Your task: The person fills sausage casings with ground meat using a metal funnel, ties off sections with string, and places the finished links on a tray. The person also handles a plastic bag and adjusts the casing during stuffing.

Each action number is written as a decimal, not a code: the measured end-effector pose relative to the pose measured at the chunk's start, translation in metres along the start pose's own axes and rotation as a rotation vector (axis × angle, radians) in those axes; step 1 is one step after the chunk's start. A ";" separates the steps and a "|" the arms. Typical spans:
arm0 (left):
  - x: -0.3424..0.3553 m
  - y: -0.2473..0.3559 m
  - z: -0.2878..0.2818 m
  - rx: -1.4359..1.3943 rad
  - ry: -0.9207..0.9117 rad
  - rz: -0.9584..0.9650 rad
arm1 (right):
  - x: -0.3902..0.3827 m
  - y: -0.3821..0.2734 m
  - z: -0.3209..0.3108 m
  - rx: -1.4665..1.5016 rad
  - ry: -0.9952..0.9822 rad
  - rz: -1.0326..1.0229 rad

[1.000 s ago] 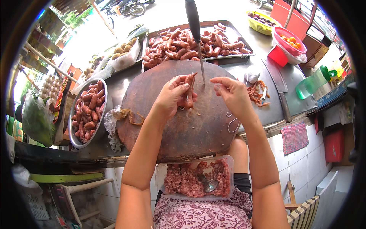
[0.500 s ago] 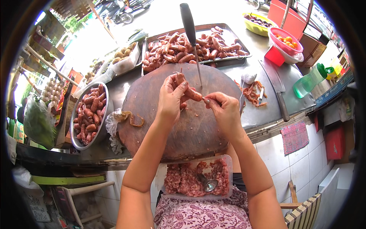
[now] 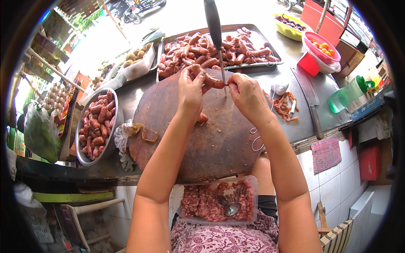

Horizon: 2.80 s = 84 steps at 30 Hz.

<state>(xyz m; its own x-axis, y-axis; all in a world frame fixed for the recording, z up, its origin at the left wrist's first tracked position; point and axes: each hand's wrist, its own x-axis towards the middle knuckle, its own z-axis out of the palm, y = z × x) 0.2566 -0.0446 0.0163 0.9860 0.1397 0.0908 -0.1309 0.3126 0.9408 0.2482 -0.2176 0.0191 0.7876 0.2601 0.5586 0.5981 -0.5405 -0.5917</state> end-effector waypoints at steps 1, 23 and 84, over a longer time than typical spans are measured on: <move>0.002 -0.003 -0.002 -0.016 -0.009 -0.003 | 0.001 0.002 0.000 0.020 -0.019 0.022; 0.039 0.019 -0.041 0.122 -0.024 -0.100 | -0.001 0.034 -0.002 0.042 -0.144 0.158; -0.196 0.048 -0.002 0.953 -0.480 0.687 | -0.120 -0.101 -0.071 1.273 -0.431 0.447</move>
<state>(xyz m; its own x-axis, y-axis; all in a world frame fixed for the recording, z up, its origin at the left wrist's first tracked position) 0.0569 -0.0549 0.0428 0.7091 -0.4112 0.5728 -0.6993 -0.5141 0.4967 0.0827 -0.2507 0.0528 0.7878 0.6068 0.1056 -0.1700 0.3790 -0.9096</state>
